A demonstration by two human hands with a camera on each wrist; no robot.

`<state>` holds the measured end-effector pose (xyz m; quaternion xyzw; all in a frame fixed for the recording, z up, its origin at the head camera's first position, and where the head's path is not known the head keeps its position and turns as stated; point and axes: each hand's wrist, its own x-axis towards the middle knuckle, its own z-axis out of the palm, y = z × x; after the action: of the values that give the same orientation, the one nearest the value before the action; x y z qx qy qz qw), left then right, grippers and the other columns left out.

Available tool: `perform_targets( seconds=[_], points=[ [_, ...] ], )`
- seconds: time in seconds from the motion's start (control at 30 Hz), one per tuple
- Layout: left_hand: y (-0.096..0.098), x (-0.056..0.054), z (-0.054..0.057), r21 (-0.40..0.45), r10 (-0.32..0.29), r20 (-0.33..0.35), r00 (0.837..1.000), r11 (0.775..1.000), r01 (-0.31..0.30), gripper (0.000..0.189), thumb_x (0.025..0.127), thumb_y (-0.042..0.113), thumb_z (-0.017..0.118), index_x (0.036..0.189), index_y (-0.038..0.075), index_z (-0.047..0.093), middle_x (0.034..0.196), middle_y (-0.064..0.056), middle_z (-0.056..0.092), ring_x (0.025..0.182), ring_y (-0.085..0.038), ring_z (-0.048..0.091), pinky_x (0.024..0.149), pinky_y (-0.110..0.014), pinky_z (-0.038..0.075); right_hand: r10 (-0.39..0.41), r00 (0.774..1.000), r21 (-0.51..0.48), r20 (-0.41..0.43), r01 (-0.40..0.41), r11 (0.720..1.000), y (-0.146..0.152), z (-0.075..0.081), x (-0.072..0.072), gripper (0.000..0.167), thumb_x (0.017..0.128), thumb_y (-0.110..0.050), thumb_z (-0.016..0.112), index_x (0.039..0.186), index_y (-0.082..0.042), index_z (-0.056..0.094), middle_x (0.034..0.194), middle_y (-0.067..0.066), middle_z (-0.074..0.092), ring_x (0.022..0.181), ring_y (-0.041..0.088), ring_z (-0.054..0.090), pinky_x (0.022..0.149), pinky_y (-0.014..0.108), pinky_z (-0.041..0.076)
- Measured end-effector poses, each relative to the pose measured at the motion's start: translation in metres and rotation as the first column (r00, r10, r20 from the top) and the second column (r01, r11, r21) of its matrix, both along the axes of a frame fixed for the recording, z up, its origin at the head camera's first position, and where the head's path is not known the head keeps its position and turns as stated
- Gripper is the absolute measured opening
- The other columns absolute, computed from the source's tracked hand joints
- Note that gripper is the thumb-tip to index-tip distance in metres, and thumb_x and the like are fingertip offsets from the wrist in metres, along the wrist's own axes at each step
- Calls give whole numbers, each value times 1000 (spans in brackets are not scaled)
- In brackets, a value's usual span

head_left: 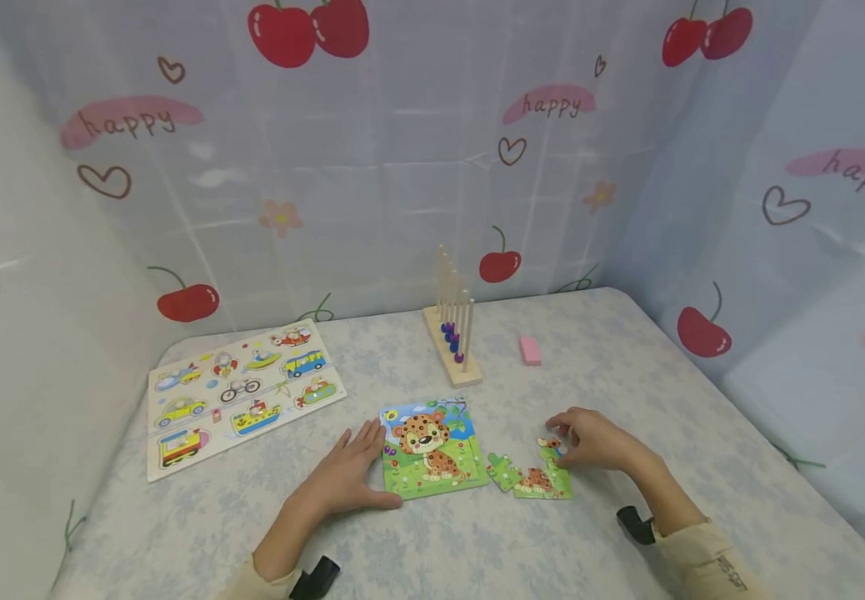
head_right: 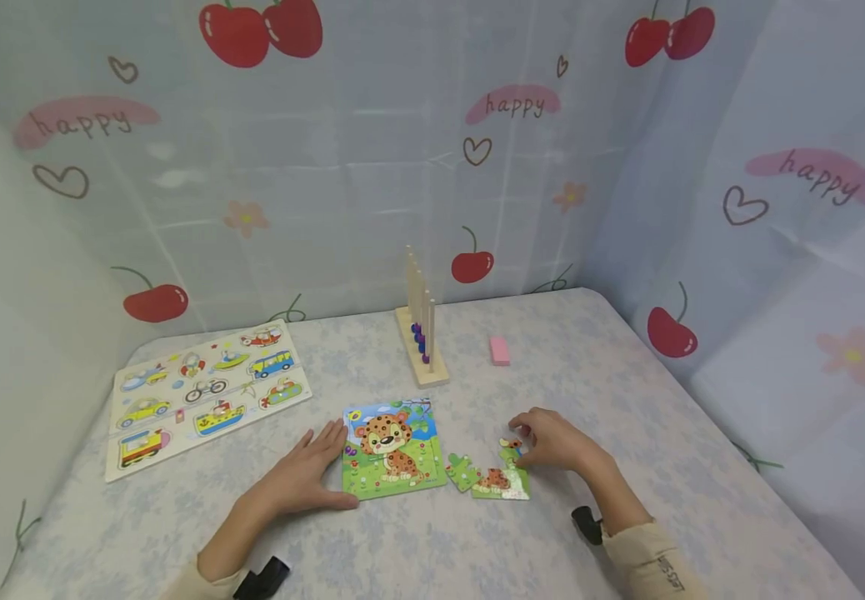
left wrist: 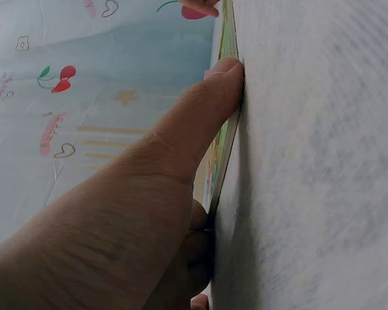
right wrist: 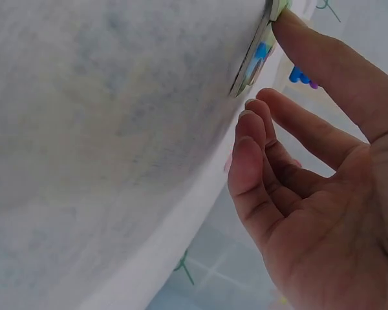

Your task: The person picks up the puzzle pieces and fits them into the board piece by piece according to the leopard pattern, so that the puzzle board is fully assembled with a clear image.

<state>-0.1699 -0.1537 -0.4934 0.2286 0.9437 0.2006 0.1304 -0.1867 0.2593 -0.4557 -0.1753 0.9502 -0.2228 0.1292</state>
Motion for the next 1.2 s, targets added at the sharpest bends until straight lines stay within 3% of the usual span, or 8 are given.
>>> perform_targets(
  seconds=[0.3, 0.5, 0.67, 0.87, 1.2],
  points=[
    [-1, 1, 1, 0, 0, -6, 1000, 1000, 0, 119, 71, 73, 69, 154, 1, 23, 163, -15, 13, 152, -30, 13, 124, -53, 10, -24, 998, 8, 55, 23, 1000, -5, 0, 6, 67, 67, -25, 90, 124, -5, 62, 97, 1, 59, 81, 13, 51, 68, 27, 46],
    [-1, 0, 1, 1, -6, -7, 1000, 1000, 6, 118, 72, 73, 68, 154, 1, 23, 163, -15, 14, 152, -30, 13, 124, -52, 10, -73, 997, -2, 35, 73, 997, 2, -3, 4, 56, 70, -21, 88, 118, -5, 64, 95, 2, 59, 81, 13, 51, 68, 27, 47],
    [-1, 1, -1, 1, -9, -7, 1000, 1000, 9, 118, 72, 73, 68, 154, 1, 23, 163, -15, 14, 152, -30, 13, 124, -53, 10, -52, 999, -26, 10, 52, 998, 11, -5, 0, 48, 73, -18, 85, 114, -3, 65, 96, 3, 61, 79, 12, 52, 65, 25, 46],
    [-1, 1, 0, 1, -9, -2, 1000, 1000, 9, 118, 72, 73, 67, 154, 1, 23, 164, -15, 14, 152, -30, 13, 124, -53, 11, -32, 999, -58, 13, 32, 998, 15, -3, -1, 50, 72, -18, 85, 115, 0, 65, 97, 5, 62, 78, 13, 51, 63, 24, 46],
    [0, 1, 3, -1, -2, 4, 1000, 1000, 2, 117, 72, 71, 69, 154, 2, 22, 164, -14, 13, 153, -30, 12, 124, -53, 10, -95, 995, -35, 30, 96, 995, 13, -2, -3, 51, 69, -19, 88, 110, 0, 65, 96, 6, 62, 80, 14, 54, 66, 30, 48]
  ],
)
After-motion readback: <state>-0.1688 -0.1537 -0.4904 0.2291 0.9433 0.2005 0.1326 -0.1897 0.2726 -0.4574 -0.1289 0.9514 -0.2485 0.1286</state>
